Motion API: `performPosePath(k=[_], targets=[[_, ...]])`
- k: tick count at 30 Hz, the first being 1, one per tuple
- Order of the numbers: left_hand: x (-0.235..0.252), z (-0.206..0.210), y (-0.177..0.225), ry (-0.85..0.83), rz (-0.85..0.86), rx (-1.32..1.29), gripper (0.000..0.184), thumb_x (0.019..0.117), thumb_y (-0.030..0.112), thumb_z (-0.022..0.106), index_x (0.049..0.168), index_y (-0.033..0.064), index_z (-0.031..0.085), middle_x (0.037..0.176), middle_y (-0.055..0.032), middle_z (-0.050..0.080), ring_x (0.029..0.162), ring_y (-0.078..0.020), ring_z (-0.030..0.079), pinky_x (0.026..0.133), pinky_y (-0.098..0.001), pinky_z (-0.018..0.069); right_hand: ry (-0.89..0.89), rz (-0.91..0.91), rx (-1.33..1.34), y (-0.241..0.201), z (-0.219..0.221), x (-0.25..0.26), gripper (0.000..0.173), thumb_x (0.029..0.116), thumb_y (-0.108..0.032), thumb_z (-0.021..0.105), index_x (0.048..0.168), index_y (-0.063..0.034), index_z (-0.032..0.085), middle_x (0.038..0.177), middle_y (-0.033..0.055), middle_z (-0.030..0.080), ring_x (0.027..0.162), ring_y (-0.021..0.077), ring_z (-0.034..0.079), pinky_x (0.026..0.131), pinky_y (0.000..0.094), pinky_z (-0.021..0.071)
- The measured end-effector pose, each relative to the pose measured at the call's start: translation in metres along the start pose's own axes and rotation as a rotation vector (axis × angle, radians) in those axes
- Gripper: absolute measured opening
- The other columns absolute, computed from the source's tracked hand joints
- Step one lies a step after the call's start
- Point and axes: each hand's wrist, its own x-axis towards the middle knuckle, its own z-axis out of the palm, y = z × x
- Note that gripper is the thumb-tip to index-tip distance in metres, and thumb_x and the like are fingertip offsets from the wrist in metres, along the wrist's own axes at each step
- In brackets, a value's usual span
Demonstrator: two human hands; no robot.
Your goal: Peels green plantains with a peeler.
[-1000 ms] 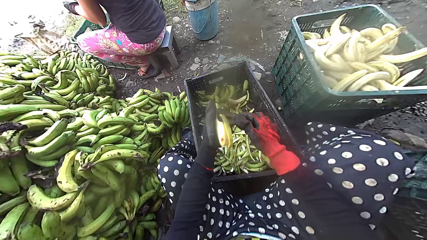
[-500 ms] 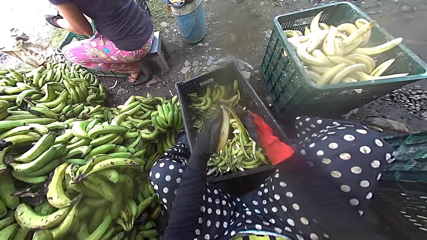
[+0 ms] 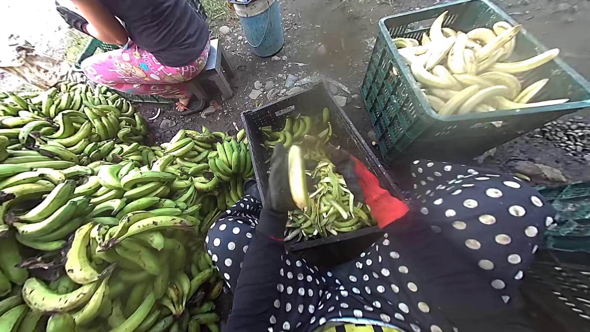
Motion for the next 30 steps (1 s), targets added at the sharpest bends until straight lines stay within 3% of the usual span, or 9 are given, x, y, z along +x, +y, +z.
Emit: performPosePath(k=[2,4,6,13,16,20,24,28,30], targets=[[0.004,-0.016,0.003,0.039,0.056,-0.046,0.056,0.1040,0.064,0.030,0.119,0.0208,0.062,0.085,-0.0038,0.065,0.064,-0.0140,0.063,0.054,-0.0321,0.0561,0.024,-0.051,-0.134,-0.007,0.001,-0.006,0.047,0.1005,-0.029,0.062,0.145,-0.0143,0.056,0.136,0.0256,0.060,0.128,0.0463,0.055,0.101,0.0689,0.0423],[0.002,-0.027,0.002,0.034,0.120,-0.002,0.043,0.1077,0.051,0.033,0.126,0.0220,0.060,0.100,-0.0020,0.067,0.084,-0.0132,0.066,0.072,-0.0353,0.0591,0.088,-0.253,-0.221,-0.007,0.005,-0.017,0.062,0.0919,-0.058,0.057,0.141,-0.0206,0.062,0.132,0.0242,0.061,0.123,0.0481,0.055,0.096,0.0712,0.0425],[-0.001,-0.023,0.004,0.091,0.091,-0.001,0.036,0.1087,0.043,0.035,0.114,0.0209,0.062,0.086,0.0022,0.064,0.071,-0.0079,0.062,0.063,-0.0272,0.0561,0.184,-0.433,-0.279,-0.001,0.012,-0.022,0.072,0.0873,-0.071,0.050,0.136,-0.0210,0.067,0.127,0.0237,0.064,0.122,0.0505,0.056,0.098,0.0738,0.0390],[-0.005,-0.016,0.005,0.019,-0.055,-0.024,0.041,0.1098,0.042,0.026,0.105,0.0189,0.060,0.075,0.0038,0.056,0.061,-0.0056,0.055,0.057,-0.0216,0.0502,0.168,-0.436,-0.327,0.001,0.012,-0.029,0.063,0.0870,-0.063,0.055,0.134,-0.0238,0.069,0.128,0.0223,0.064,0.125,0.0509,0.054,0.100,0.0740,0.0356],[-0.005,-0.009,0.000,0.122,-0.023,0.137,0.044,0.1082,0.048,0.032,0.119,0.0171,0.062,0.089,-0.0021,0.066,0.076,-0.0116,0.065,0.069,-0.0319,0.0582,0.003,-0.209,-0.301,-0.013,0.010,-0.029,0.057,0.0932,-0.060,0.054,0.136,-0.0247,0.067,0.130,0.0231,0.063,0.125,0.0492,0.055,0.096,0.0723,0.0399],[-0.007,-0.007,-0.024,0.262,0.173,0.661,0.055,0.1056,0.046,0.032,0.139,0.0087,0.054,0.113,-0.0134,0.066,0.096,-0.0211,0.065,0.084,-0.0460,0.0561,-0.098,0.086,-0.104,-0.007,0.018,-0.006,0.040,0.1042,-0.042,0.052,0.134,-0.0193,0.065,0.125,0.0196,0.067,0.119,0.0396,0.061,0.097,0.0660,0.0451],[-0.016,0.007,-0.025,0.122,0.244,0.780,0.052,0.1083,0.035,0.032,0.148,0.0048,0.048,0.140,-0.0140,0.058,0.121,-0.0163,0.060,0.104,-0.0394,0.0498,-0.107,0.144,0.134,0.013,0.017,0.007,0.043,0.1104,-0.033,0.039,0.136,-0.0052,0.060,0.116,0.0208,0.068,0.106,0.0330,0.065,0.096,0.0550,0.0482],[-0.007,0.003,-0.018,0.123,0.141,0.289,0.044,0.1069,0.042,0.037,0.139,0.0178,0.054,0.105,-0.0065,0.069,0.085,-0.0167,0.069,0.074,-0.0374,0.0607,-0.001,-0.022,0.150,0.017,0.014,0.001,0.040,0.1088,-0.020,0.038,0.141,-0.0070,0.057,0.126,0.0197,0.067,0.116,0.0325,0.064,0.102,0.0547,0.0477],[-0.003,-0.008,-0.012,0.088,0.108,0.136,0.036,0.1068,0.041,0.039,0.128,0.0177,0.057,0.090,-0.0043,0.066,0.072,-0.0145,0.065,0.064,-0.0332,0.0587,0.021,-0.095,0.060,0.009,0.006,-0.006,0.035,0.1047,-0.023,0.052,0.135,-0.0068,0.063,0.123,0.0216,0.068,0.116,0.0370,0.064,0.100,0.0604,0.0476]])
